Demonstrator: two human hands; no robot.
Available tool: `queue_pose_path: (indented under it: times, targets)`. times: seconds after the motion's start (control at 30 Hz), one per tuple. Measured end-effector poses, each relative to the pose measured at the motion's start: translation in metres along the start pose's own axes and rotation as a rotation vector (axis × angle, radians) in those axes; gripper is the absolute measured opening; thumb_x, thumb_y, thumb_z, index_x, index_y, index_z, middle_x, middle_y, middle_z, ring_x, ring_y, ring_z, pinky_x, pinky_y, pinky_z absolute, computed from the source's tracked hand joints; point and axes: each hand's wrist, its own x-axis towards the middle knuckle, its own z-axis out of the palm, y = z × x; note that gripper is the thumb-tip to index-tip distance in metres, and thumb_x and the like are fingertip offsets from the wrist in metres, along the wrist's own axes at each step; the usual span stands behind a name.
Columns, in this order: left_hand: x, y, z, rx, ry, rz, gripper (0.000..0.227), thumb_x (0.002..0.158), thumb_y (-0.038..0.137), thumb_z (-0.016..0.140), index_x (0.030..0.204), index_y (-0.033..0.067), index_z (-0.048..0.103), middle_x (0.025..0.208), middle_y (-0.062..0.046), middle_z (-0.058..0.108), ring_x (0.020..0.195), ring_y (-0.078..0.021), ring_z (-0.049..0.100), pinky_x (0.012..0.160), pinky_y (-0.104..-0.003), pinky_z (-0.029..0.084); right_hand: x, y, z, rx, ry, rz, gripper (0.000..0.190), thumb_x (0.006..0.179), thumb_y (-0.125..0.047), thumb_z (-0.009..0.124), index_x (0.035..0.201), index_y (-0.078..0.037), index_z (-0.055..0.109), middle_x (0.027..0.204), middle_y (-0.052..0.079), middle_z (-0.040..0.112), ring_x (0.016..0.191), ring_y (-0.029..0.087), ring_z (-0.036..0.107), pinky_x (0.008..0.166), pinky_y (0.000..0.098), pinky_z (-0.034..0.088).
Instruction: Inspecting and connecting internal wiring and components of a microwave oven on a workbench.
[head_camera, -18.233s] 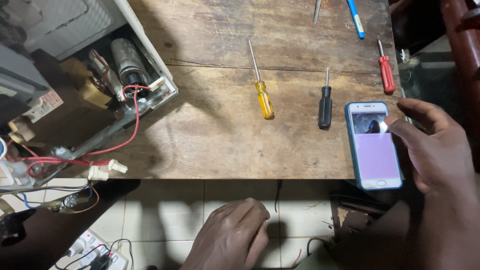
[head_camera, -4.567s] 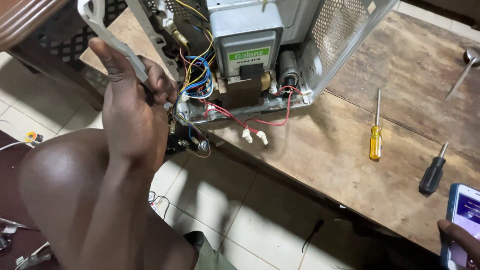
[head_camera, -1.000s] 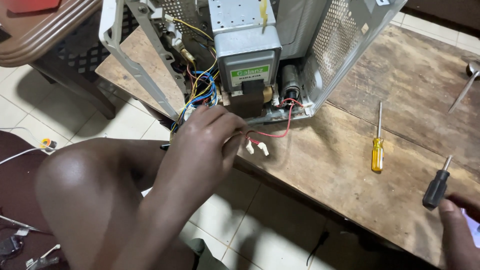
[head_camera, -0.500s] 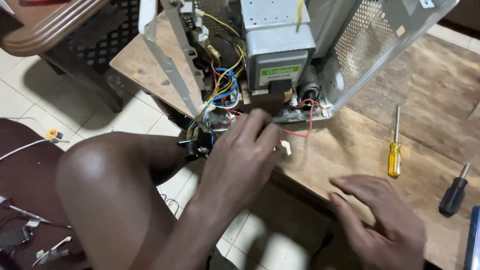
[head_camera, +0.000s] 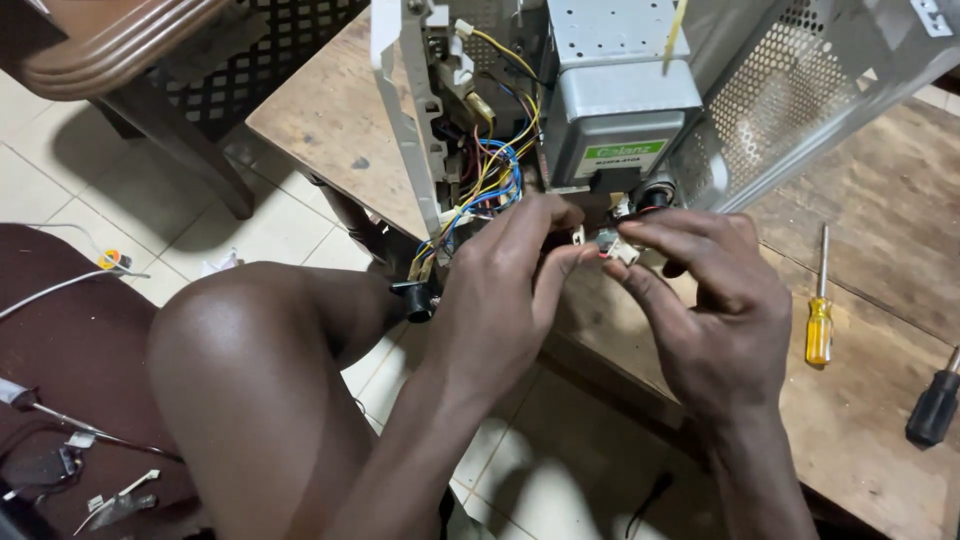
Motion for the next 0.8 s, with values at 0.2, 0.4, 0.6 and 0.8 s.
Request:
queue_pose_path:
  times: [0.2, 0.4, 0.6, 0.8]
  targets:
    - [0.002, -0.001, 0.003, -0.026, 0.112, -0.028, 0.014, 0.097, 0.014, 0.069, 0.1, 0.0036, 0.059, 0.095, -0.01, 0.07, 0.088, -0.0288, 0.068, 0.08, -0.038, 0.051, -0.001, 0.016, 0.015, 0.131, 0.047, 0.213, 0.021, 0.095, -0.016, 0.081, 0.109, -0.002, 0.075, 0.108, 0.01, 0.072, 0.113, 0.021, 0.06, 0.082, 0.0299, 0.046]
    - [0.001, -0.004, 0.001, -0.031, 0.062, -0.04, 0.021, 0.09, 0.009, 0.075, 0.105, 0.0063, 0.06, 0.102, -0.008, 0.072, 0.095, -0.0286, 0.07, 0.086, -0.037, 0.051, 0.006, 0.011, 0.019, 0.129, 0.077, 0.309, 0.015, 0.094, -0.012, 0.081, 0.108, -0.006, 0.076, 0.107, 0.006, 0.074, 0.1, 0.013, 0.062, 0.084, 0.0266, 0.048]
    - [-0.001, -0.015, 0.018, -0.013, 0.14, -0.115, 0.017, 0.09, 0.001, 0.062, 0.106, 0.0036, 0.068, 0.102, -0.012, 0.077, 0.096, -0.0334, 0.072, 0.086, -0.042, 0.053, 0.015, 0.006, 0.03, 0.362, 0.125, 0.462, 0.011, 0.089, -0.003, 0.08, 0.097, -0.005, 0.072, 0.091, 0.002, 0.072, 0.082, 0.009, 0.067, 0.075, 0.0218, 0.059]
    - [0.003, -0.014, 0.033, 0.03, 0.255, -0.129, 0.01, 0.095, 0.012, 0.063, 0.099, 0.0033, 0.066, 0.094, -0.015, 0.074, 0.089, -0.0388, 0.069, 0.079, -0.045, 0.05, 0.017, 0.008, 0.047, 0.411, 0.222, 0.426, 0.013, 0.093, -0.004, 0.077, 0.105, -0.004, 0.075, 0.098, 0.003, 0.075, 0.09, 0.01, 0.07, 0.083, 0.0225, 0.063]
